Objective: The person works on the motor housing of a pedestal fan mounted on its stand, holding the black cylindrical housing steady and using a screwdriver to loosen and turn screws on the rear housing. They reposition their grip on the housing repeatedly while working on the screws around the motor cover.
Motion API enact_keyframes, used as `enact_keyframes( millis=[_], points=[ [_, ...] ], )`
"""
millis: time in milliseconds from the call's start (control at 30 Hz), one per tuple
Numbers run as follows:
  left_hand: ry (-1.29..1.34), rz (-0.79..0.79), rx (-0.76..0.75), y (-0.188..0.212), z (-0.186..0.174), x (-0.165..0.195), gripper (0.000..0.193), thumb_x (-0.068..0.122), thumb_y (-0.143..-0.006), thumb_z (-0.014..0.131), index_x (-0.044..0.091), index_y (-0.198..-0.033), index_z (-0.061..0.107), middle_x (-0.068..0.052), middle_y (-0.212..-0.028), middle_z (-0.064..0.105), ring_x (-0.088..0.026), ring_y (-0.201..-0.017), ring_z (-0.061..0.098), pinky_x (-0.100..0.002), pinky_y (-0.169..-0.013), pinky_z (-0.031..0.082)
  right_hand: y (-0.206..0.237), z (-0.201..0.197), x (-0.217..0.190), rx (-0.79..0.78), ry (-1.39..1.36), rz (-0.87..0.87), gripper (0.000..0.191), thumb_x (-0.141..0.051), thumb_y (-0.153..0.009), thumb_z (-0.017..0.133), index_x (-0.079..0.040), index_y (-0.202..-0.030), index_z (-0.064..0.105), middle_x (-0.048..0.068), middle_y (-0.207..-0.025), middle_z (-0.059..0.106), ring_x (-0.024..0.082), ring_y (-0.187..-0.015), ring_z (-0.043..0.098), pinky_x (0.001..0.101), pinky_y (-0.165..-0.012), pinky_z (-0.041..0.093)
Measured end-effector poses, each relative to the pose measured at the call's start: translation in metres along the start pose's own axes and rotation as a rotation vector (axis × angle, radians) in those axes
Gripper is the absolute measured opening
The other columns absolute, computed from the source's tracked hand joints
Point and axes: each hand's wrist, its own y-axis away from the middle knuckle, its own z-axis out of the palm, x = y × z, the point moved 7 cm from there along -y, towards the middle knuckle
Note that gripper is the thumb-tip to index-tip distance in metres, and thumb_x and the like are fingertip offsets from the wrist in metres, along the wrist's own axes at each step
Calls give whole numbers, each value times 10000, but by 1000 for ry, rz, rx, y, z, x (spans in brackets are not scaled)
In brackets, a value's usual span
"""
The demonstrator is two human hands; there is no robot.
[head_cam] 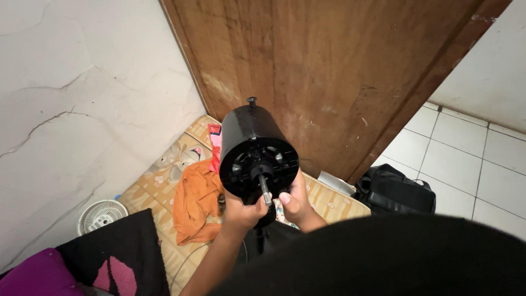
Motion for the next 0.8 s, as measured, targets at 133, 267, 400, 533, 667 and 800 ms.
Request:
enact_keyframes(
  millis=[133,267,400,533,667,800],
  points=[
    [79,-43,-12,-4,2,7,606,172,-831,797,-30,-1351,563,-94,-1252,653,-186,-1145,642,-346,-1013,540,18,-6,-15,196,52,-143,602,-197,-860,786,18,-1352,513,115,-1331,554,186,-1254,555,342,-1114,444],
    [88,-42,-1,-6,3,12,608,192,-824,813,-35,-1333,570,-91,-1239,661,-179,-1138,642,-341,-1009,541,35,-15,-32,277,140,-130,242,87,-856,777,39,-1052,644,95,-1118,609,150,-1048,613,309,-955,510],
    [123,-84,-34,-3,5,13,605,187,-811,818,-38,-1322,585,-90,-1215,670,-174,-1106,649,-335,-987,548,38,-21,-33,317,63,185,213,90,-832,793,37,-970,640,72,-934,658,86,-807,572,239,-739,486],
    [131,-87,-29,0,8,13,574,197,-813,816,-45,-1293,615,-92,-1205,689,-175,-1097,665,-337,-981,561,31,-6,-53,320,227,160,311,60,-760,837,-43,-879,569,-9,-856,583,47,-749,576,199,-648,468],
    [19,-89,-12,-7,6,21,599,260,-820,836,-22,-1296,609,-73,-1192,688,-158,-1083,662,-325,-963,565,19,1,-67,253,468,324,313,-46,-774,867,-48,-822,558,-21,-740,559,36,-678,527,200,-577,429],
    [-26,-219,-59,-20,4,41,554,230,-832,845,-16,-1268,608,-78,-1162,700,-148,-1062,668,-327,-934,576,5,5,-81,105,782,385,287,-180,-801,843,-49,-744,594,-37,-653,608,44,-596,575,223,-518,450]
  ],
)
